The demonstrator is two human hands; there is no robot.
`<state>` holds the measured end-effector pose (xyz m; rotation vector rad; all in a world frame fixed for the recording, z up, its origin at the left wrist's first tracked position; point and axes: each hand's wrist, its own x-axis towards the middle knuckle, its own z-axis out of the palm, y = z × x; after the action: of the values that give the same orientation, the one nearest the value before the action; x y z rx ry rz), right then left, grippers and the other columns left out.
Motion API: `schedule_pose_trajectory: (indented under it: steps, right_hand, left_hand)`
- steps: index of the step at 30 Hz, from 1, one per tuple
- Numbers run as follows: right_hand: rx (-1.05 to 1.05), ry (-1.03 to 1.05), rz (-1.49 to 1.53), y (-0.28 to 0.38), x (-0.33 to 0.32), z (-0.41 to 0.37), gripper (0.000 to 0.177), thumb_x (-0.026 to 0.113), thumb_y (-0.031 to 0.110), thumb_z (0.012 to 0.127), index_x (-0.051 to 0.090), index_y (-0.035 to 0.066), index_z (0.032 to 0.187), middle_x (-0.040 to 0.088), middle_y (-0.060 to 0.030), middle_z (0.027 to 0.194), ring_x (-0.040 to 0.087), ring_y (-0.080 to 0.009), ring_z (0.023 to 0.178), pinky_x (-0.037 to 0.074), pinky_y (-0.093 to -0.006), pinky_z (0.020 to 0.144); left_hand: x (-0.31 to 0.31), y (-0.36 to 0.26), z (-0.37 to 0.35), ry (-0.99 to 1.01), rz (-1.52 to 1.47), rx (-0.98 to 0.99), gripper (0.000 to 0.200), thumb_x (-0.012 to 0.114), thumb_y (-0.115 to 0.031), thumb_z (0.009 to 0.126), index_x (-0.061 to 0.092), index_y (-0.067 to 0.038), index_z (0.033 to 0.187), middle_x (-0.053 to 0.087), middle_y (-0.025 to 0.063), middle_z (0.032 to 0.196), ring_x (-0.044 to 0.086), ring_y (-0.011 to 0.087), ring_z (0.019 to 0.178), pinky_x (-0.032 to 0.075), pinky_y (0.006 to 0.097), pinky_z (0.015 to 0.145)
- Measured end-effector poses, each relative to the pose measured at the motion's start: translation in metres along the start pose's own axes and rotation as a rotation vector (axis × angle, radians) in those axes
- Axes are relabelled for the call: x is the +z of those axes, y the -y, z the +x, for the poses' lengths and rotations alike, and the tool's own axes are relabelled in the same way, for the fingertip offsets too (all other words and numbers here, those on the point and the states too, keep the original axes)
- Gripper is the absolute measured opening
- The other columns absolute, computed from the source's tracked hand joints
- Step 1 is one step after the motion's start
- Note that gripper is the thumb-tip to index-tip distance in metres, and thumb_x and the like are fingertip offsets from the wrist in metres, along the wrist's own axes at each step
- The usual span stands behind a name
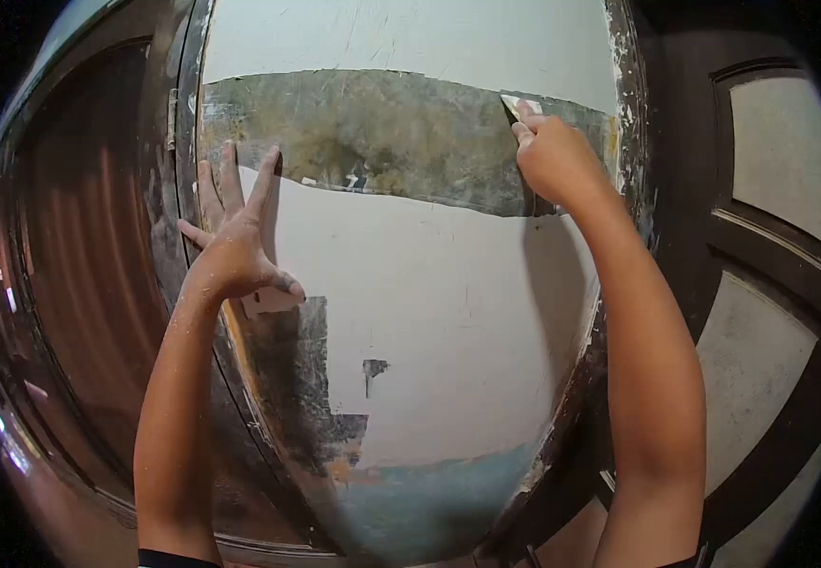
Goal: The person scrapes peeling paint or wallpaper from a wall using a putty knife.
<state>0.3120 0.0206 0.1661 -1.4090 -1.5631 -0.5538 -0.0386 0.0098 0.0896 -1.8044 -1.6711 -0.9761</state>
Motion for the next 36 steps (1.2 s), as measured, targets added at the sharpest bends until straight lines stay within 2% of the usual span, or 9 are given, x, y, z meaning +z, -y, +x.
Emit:
schedule_pose_trajectory:
  steps: [12,18,20,21,22,24,28,32,36]
  right_hand:
    - [0.196,0.110,0.127,0.026,-0.013,-0.004,0.042,0.050,0.032,0.107,0.068,0.007,0.135,0.068,-0.0250,0.132,0.067,-0.0430,0.119,0.052,-0.0463,0.100]
    - [-0.012,0.021,0.013,0.004,0.011,0.007,0.042,0.048,0.028,0.107,0.065,0.007,0.139,0.061,-0.0140,0.148,0.061,-0.0443,0.127,0.046,-0.0477,0.111]
    - [0.021,0.017,-0.046,0.024,0.000,-0.006,0.046,0.048,0.029,0.109,0.058,0.004,0.146,0.074,-0.0191,0.123,0.073,-0.0334,0.097,0.053,-0.0413,0.091]
    - [0.052,0.085,-0.069,0.028,-0.005,-0.007,0.048,0.049,0.030,0.109,0.055,0.007,0.150,0.075,-0.0248,0.103,0.072,-0.0329,0.089,0.054,-0.0418,0.088]
    - [0.051,0.084,-0.068,0.025,-0.002,-0.004,0.048,0.049,0.030,0.109,0.055,0.007,0.150,0.075,-0.0248,0.103,0.072,-0.0329,0.089,0.054,-0.0418,0.088]
    - [-0.044,-0.013,0.022,0.022,0.003,-0.002,0.044,0.048,0.028,0.107,0.064,0.005,0.140,0.055,-0.0095,0.154,0.059,-0.0435,0.131,0.045,-0.0459,0.112]
    - [0.093,0.115,-0.045,0.026,-0.004,0.002,0.043,0.049,0.030,0.106,0.066,0.005,0.137,0.055,-0.0086,0.154,0.060,-0.0426,0.129,0.046,-0.0451,0.111]
    - [0.037,-0.023,0.066,0.033,-0.002,-0.009,0.039,0.048,0.029,0.107,0.072,0.005,0.125,0.067,-0.0250,0.132,0.065,-0.0447,0.119,0.049,-0.0479,0.105]
    - [0.067,0.104,-0.090,0.029,-0.003,0.000,0.041,0.047,0.029,0.107,0.070,0.001,0.126,0.055,-0.0099,0.154,0.062,-0.0423,0.126,0.048,-0.0461,0.107]
  left_hand:
    - [0.004,0.003,0.001,-0.027,0.045,0.009,0.182,0.101,-0.041,0.009,0.011,-0.045,0.167,-0.018,0.0130,0.176,-0.015,0.0495,0.158,0.004,0.0899,0.107]
    - [0.004,0.002,0.000,-0.018,0.035,0.019,0.179,0.102,-0.038,0.013,0.011,-0.047,0.167,-0.017,0.0120,0.176,-0.016,0.0475,0.159,0.003,0.0895,0.108]
    - [0.006,0.003,-0.001,-0.052,0.022,0.030,0.179,0.103,-0.038,0.013,0.011,-0.047,0.167,-0.017,0.0118,0.176,-0.016,0.0470,0.159,0.003,0.0895,0.108]
    - [0.004,0.002,-0.002,-0.047,0.015,0.023,0.179,0.103,-0.037,0.014,0.011,-0.046,0.167,-0.016,0.0120,0.176,-0.016,0.0472,0.159,0.003,0.0891,0.108]
    - [0.003,0.001,-0.001,-0.049,0.016,0.022,0.179,0.103,-0.037,0.014,0.011,-0.046,0.167,-0.016,0.0120,0.176,-0.016,0.0472,0.159,0.003,0.0891,0.108]
    - [0.002,0.001,0.000,-0.021,0.015,0.008,0.178,0.103,-0.036,0.015,0.012,-0.046,0.167,-0.017,0.0120,0.176,-0.016,0.0474,0.159,0.004,0.0886,0.109]
    - [0.003,0.003,-0.002,-0.038,0.024,0.029,0.176,0.103,-0.035,0.016,0.012,-0.046,0.167,-0.016,0.0116,0.176,-0.015,0.0483,0.159,0.003,0.0884,0.109]
    - [0.003,0.003,0.001,-0.023,0.024,0.019,0.181,0.102,-0.039,0.010,0.012,-0.046,0.167,-0.017,0.0120,0.176,-0.014,0.0491,0.159,0.003,0.0890,0.108]
    - [0.005,0.006,0.000,-0.043,0.006,0.042,0.183,0.101,-0.041,0.008,0.011,-0.047,0.167,-0.018,0.0120,0.176,-0.014,0.0495,0.159,0.004,0.0894,0.108]
